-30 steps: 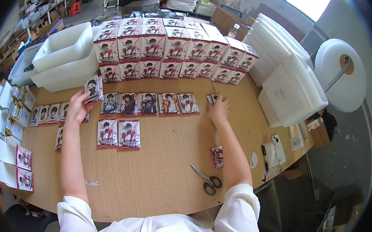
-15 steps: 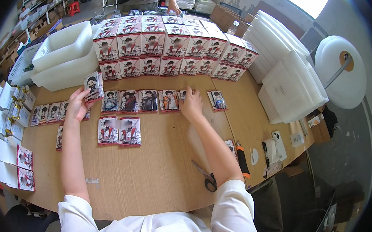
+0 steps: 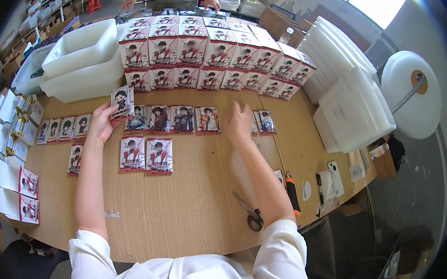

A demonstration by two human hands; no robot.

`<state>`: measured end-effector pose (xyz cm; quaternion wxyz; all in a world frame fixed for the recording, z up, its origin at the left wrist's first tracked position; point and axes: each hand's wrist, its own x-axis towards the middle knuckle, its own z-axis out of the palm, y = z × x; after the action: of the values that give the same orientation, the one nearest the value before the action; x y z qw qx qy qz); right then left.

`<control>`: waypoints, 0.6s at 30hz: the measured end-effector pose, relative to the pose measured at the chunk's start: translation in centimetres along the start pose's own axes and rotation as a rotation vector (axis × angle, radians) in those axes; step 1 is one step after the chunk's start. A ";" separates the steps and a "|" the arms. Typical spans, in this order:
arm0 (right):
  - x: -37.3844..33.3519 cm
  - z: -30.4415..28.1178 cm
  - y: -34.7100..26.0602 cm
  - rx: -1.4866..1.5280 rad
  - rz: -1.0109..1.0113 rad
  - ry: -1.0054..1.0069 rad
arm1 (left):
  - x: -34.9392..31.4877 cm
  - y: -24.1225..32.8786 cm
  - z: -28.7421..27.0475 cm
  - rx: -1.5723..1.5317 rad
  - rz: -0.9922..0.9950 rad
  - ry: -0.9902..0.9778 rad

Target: The person uses scissors to cut open sealed card packs, removes the cards, and places them into small white boxes. The person also arranges the opened packs on the table and handles the cards one at a time.

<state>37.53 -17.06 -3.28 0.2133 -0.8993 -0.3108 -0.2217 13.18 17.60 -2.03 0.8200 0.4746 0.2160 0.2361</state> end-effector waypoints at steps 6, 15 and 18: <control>-0.4 2.3 -6.1 0.261 0.075 -0.206 | -0.1 -0.4 0.5 -0.013 0.038 0.036; -0.8 2.5 -7.9 0.077 0.109 -0.215 | -0.3 -0.5 1.1 0.031 0.010 0.052; -0.9 2.5 -6.1 0.022 0.083 -0.161 | -1.1 0.0 1.9 0.035 -0.003 0.021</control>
<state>33.58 -11.85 -4.25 0.2062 -0.9240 -0.2919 -0.1362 13.39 15.63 -1.01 0.8095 0.4861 0.2295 0.2363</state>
